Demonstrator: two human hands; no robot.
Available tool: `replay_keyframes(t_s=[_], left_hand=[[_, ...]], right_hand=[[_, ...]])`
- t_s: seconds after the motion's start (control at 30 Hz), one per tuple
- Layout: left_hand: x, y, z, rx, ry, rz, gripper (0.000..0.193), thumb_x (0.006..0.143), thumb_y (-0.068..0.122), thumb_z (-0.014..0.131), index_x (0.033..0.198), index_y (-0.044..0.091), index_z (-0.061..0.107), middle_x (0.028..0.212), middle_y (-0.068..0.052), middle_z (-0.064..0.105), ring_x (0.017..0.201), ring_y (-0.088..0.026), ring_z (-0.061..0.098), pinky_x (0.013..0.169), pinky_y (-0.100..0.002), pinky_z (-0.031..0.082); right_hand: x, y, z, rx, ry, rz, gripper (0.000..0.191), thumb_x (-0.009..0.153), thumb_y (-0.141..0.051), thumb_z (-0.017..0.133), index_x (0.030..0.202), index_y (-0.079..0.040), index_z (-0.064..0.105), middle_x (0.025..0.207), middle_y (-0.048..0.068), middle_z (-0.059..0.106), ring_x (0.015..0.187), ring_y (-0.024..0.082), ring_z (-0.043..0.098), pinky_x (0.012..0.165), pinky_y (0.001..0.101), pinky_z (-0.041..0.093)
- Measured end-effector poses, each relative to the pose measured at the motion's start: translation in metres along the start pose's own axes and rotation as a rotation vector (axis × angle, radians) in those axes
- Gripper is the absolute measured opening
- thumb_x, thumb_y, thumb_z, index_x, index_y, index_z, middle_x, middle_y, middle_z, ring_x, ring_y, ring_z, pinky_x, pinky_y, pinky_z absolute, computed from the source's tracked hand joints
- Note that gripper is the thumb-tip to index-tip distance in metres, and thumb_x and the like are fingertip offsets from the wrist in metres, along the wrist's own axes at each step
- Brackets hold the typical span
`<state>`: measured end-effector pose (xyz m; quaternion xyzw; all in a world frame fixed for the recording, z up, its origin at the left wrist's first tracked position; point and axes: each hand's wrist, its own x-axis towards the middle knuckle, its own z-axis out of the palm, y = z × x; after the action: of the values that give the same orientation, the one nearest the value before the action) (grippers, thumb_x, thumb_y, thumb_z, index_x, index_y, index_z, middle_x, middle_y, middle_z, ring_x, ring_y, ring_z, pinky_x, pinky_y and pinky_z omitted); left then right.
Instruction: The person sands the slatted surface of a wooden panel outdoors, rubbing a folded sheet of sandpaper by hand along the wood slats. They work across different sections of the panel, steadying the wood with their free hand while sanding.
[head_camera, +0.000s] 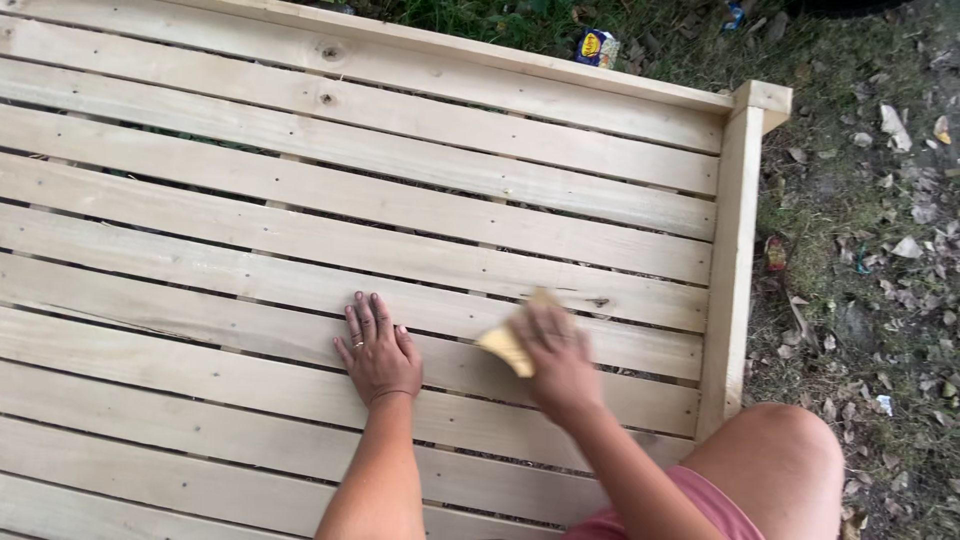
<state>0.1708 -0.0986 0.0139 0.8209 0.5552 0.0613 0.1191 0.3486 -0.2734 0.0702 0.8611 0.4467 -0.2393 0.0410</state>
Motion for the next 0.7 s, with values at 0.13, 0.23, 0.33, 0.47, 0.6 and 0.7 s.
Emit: replay_keyframes(t_s=[0.13,0.23,0.33,0.47,0.6,0.7], left_hand=[[-0.009,0.016,-0.001,0.023,0.080,0.026,0.066,0.102,0.034,0.041,0.164,0.015,0.029,0.173,-0.007,0.023,0.159,-0.031,0.021,0.124,-0.062,0.017],[-0.018,0.038,0.007,0.018,0.102,0.097,0.071,0.097,0.041,0.045,0.160,0.013,0.030,0.169,-0.009,0.025,0.156,-0.032,0.023,0.120,-0.064,0.018],[-0.025,0.057,0.014,0.010,0.052,0.146,0.073,0.094,0.044,0.048,0.160,0.016,0.031,0.169,-0.006,0.025,0.154,-0.030,0.026,0.119,-0.064,0.019],[-0.029,0.064,0.018,0.014,-0.009,0.133,0.072,0.096,0.043,0.047,0.161,0.019,0.030,0.170,-0.003,0.025,0.154,-0.027,0.026,0.120,-0.063,0.018],[-0.031,0.060,0.020,-0.012,-0.034,0.107,0.073,0.095,0.040,0.046,0.162,0.018,0.029,0.171,-0.003,0.023,0.155,-0.027,0.024,0.122,-0.061,0.015],[-0.032,0.061,0.021,-0.039,-0.026,0.101,0.073,0.095,0.040,0.045,0.163,0.018,0.027,0.171,-0.002,0.021,0.155,-0.027,0.022,0.121,-0.061,0.013]], right_hand=[[-0.033,0.099,0.015,0.018,0.056,0.469,0.080,0.089,-0.023,0.057,0.162,-0.032,0.025,0.172,0.005,0.015,0.156,0.036,0.016,0.121,0.0599,0.017],[-0.028,0.091,0.029,0.085,0.189,0.580,0.081,0.088,-0.027,0.058,0.162,-0.021,0.026,0.168,0.018,0.016,0.153,0.045,0.016,0.124,0.0567,0.013],[-0.015,0.024,0.048,0.108,0.284,0.350,0.071,0.088,-0.035,0.063,0.151,-0.023,0.034,0.169,0.021,0.016,0.155,0.041,0.012,0.122,0.0580,0.011],[-0.011,-0.009,0.054,0.051,0.184,0.137,0.087,0.084,-0.021,0.063,0.163,-0.022,0.027,0.171,0.017,0.018,0.155,0.046,0.012,0.118,0.0603,0.012],[-0.026,0.073,0.025,0.303,0.250,0.539,0.078,0.088,-0.020,0.055,0.161,-0.011,0.028,0.167,0.023,0.024,0.149,0.048,0.024,0.120,0.0564,0.024],[-0.024,0.090,0.016,0.167,0.212,0.747,0.073,0.089,-0.019,0.055,0.157,-0.006,0.031,0.165,0.025,0.026,0.151,0.049,0.019,0.123,0.0548,0.015]])
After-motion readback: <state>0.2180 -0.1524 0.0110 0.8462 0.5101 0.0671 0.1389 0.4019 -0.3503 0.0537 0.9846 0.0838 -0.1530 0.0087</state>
